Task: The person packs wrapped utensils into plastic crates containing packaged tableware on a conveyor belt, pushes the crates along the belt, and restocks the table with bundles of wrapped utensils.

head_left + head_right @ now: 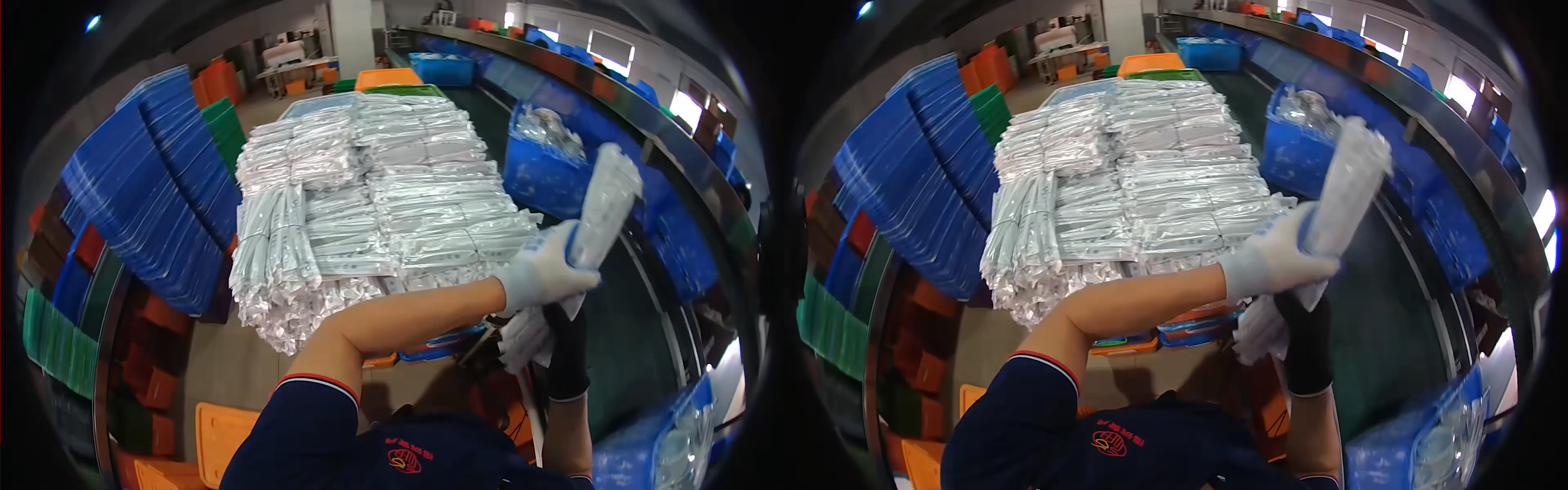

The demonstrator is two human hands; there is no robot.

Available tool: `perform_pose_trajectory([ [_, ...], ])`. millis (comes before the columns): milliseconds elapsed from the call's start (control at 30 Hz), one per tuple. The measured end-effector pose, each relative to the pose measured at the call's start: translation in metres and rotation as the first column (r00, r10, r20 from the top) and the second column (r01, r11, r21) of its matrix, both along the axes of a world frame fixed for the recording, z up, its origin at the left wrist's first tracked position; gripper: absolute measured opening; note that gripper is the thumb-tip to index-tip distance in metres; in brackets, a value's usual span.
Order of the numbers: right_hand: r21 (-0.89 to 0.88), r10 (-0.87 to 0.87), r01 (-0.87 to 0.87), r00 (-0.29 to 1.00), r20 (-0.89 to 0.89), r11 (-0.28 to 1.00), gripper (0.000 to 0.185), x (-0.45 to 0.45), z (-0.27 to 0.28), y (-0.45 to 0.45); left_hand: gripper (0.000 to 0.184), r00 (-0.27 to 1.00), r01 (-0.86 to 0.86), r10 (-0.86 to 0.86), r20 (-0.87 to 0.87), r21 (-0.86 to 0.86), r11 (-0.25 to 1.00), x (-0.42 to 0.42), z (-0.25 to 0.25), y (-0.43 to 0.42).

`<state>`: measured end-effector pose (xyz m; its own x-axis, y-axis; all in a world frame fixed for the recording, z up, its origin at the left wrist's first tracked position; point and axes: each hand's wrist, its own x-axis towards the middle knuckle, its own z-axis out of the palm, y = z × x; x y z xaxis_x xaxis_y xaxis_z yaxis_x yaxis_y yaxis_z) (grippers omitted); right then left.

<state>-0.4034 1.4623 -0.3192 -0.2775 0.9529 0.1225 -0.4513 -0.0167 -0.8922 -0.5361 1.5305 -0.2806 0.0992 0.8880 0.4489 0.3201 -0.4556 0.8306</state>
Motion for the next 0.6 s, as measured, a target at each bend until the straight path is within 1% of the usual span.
perform_pose_trajectory([
  [33, 0.002, 0.018, -0.018, 1.000, 0.001, 1.000, 0.042, 0.005, -0.021, 0.010, 0.084, 0.978, -0.032, 0.049, -0.203, 0.085, 0.996, -0.006, 0.010, -0.013],
  [67, -0.089, 0.083, -0.093, 0.990, -0.110, 0.992, 0.049, 0.021, -0.055, 0.024, 0.086, 0.929, 0.035, -0.057, -0.365, -0.066, 0.997, -0.026, 0.036, -0.031],
  [100, -0.178, 0.134, -0.176, 0.965, -0.224, 0.968, 0.055, 0.030, -0.075, 0.031, 0.086, 0.930, 0.017, -0.041, -0.364, -0.068, 0.998, -0.049, 0.038, -0.033],
  [167, -0.191, 0.152, -0.229, 0.924, -0.350, 0.954, 0.058, 0.033, -0.075, 0.019, 0.084, 0.897, -0.019, 0.019, -0.442, 0.003, 1.000, -0.096, 0.029, -0.032],
  [200, -0.190, 0.165, -0.244, 0.919, -0.358, 0.951, 0.058, 0.037, -0.092, 0.028, 0.083, 0.775, -0.167, 0.202, -0.599, 0.114, 0.979, -0.127, 0.026, -0.034],
  [233, -0.215, 0.145, -0.236, 0.919, -0.367, 0.948, 0.059, 0.057, -0.126, 0.019, 0.083, 0.597, -0.284, 0.371, -0.711, 0.245, 0.927, -0.160, 0.028, -0.041],
  [267, -0.236, 0.125, -0.225, 0.919, -0.375, 0.945, 0.060, 0.077, -0.158, 0.015, 0.080, 0.494, -0.427, 0.349, -0.797, 0.127, 0.895, -0.194, 0.040, -0.048],
  [300, -0.256, 0.104, -0.213, 0.919, -0.381, 0.943, 0.061, 0.094, -0.186, 0.016, 0.081, 0.320, -0.506, 0.412, -0.853, 0.214, 0.835, -0.223, 0.049, -0.063],
  [333, -0.280, 0.080, -0.199, 0.920, -0.385, 0.939, 0.063, 0.117, -0.213, 0.022, 0.084, 0.475, -0.597, 0.454, -0.754, 0.103, 0.795, -0.259, 0.044, -0.079],
  [367, -0.304, 0.055, -0.183, 0.921, -0.386, 0.935, 0.065, 0.168, -0.263, 0.014, 0.088, 0.347, -0.770, 0.448, -0.824, 0.023, 0.638, -0.314, 0.028, -0.079],
  [400, -0.325, 0.033, -0.170, 0.922, -0.386, 0.930, 0.067, 0.190, -0.294, 0.014, 0.087, 0.263, -0.844, 0.476, -0.839, 0.039, 0.535, -0.327, 0.040, -0.102],
  [433, -0.345, 0.014, -0.159, 0.923, -0.386, 0.925, 0.069, 0.203, -0.319, 0.027, 0.085, 0.071, -0.923, 0.401, -0.913, 0.093, 0.375, -0.345, 0.049, -0.112],
  [467, -0.427, 0.083, -0.328, 0.862, -0.500, 0.843, 0.066, 0.229, -0.340, 0.021, 0.082, -0.004, -0.947, 0.341, -0.940, 0.113, 0.301, -0.368, 0.048, -0.123],
  [500, -0.483, 0.113, -0.484, 0.782, -0.612, 0.730, 0.064, 0.249, -0.360, 0.013, 0.082, -0.020, -0.968, 0.381, -0.925, 0.113, 0.222, -0.377, 0.039, -0.136],
  [533, -0.488, 0.095, -0.472, 0.783, -0.614, 0.735, 0.064, 0.247, -0.353, 0.001, 0.082, 0.009, -0.971, 0.401, -0.916, 0.088, 0.223, -0.393, 0.025, -0.146],
  [567, -0.525, 0.051, -0.367, 0.852, -0.521, 0.768, 0.058, 0.249, -0.347, -0.012, 0.085, 0.076, -0.937, 0.391, -0.917, 0.068, 0.341, -0.428, -0.002, -0.149],
  [600, -0.556, -0.027, -0.230, 0.909, -0.415, 0.799, 0.053, 0.247, -0.326, -0.032, 0.083, 0.216, -0.956, 0.364, -0.906, -0.120, 0.267, -0.407, 0.007, -0.151],
])
